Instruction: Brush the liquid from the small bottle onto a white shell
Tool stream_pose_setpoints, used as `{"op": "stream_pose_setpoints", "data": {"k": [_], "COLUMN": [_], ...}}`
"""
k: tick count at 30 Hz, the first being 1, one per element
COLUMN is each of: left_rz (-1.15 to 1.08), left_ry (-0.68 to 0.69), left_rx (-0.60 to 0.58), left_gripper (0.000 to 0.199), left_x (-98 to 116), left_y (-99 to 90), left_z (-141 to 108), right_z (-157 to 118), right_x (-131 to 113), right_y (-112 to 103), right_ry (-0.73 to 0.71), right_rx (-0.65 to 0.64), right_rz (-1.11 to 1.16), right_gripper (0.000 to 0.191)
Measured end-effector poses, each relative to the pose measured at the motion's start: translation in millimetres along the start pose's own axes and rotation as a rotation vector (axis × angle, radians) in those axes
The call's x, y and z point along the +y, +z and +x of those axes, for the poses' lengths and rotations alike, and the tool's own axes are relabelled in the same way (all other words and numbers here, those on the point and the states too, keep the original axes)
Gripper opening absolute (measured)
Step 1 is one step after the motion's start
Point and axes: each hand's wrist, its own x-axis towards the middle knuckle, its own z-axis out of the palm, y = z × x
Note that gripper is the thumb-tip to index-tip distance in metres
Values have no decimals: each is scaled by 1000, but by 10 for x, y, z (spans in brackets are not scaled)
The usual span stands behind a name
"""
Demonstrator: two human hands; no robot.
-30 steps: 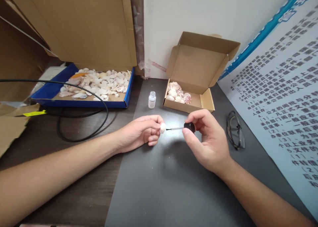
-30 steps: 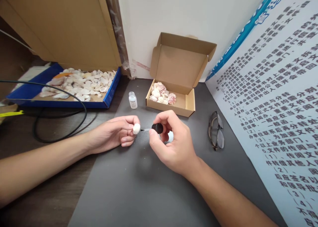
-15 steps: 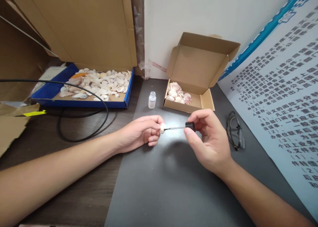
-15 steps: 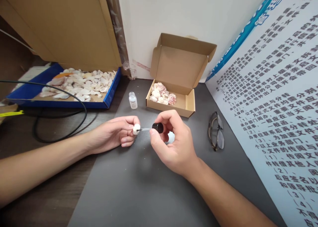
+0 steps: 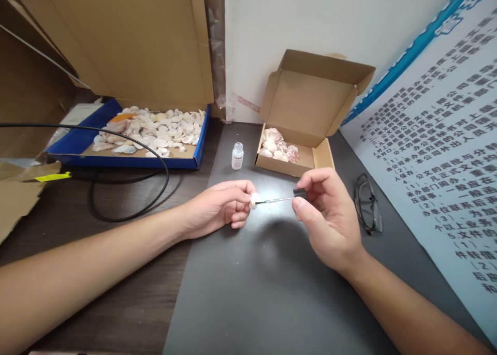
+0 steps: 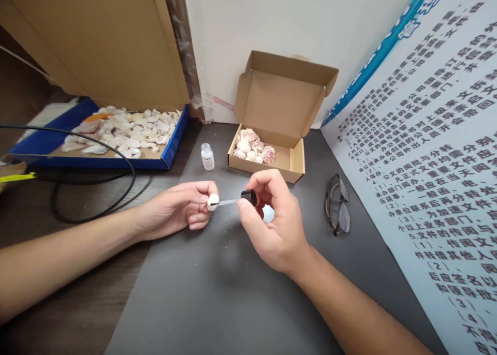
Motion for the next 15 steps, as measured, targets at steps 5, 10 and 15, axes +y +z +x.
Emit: {"op": "stream_pose_setpoints", "data": {"k": [5, 10, 15], "left_rz": [8, 12, 21], "left_ry": [5, 9, 5], "left_rx": [-15, -21, -24], "left_gripper": [5, 5, 4], "left_x": [-6, -8, 1], "left_y": [-11, -14, -1], "left_z": [2, 3, 2], "right_z": [1, -5, -5], "right_x": [0, -1, 3], "right_y": [4, -4, -5], "right_ry": [10, -6, 19], "right_rx": [17, -9, 5], "right_rz": [-27, 25, -19], "right_gripper": [20, 17, 22]}}
